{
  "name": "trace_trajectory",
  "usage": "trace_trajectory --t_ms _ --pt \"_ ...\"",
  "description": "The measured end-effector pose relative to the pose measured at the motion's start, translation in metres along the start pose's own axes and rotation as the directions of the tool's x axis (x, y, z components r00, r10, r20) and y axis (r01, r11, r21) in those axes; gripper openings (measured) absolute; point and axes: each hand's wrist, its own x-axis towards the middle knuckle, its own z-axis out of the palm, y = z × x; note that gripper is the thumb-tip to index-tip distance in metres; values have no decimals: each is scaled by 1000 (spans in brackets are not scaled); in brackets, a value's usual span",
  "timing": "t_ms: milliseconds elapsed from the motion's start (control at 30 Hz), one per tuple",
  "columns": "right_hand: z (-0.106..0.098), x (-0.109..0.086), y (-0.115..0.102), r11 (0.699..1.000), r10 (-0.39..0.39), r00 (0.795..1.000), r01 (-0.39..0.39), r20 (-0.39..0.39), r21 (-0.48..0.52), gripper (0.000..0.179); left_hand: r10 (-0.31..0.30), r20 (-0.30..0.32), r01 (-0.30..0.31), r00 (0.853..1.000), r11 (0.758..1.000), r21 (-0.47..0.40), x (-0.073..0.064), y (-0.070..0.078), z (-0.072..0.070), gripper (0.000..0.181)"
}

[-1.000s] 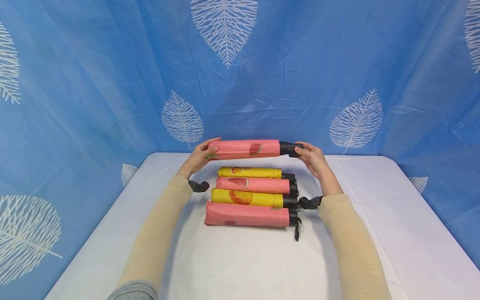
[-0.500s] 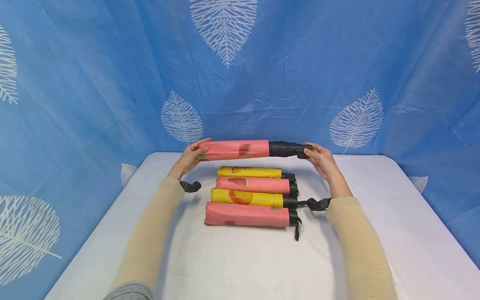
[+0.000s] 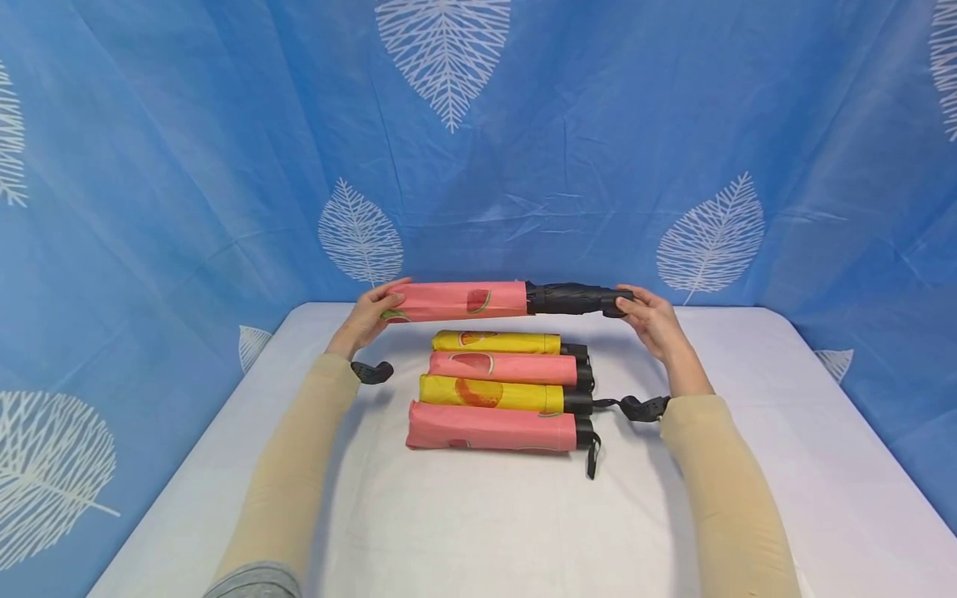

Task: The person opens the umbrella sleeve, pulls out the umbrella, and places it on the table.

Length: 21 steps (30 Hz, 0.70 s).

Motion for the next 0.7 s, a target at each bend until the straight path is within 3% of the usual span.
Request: trace_trajectory --t_ms 433,700 --pt "-21 -9 -2 1000 5 1000 -5 -14 25 26 -16 -49 16 999 1000 4 -7 -3 -21 53" --pt "-32 -15 1 998 38 998 -40 -40 -45 26 -71 -150 72 986 997 -2 -10 -9 -32 55"
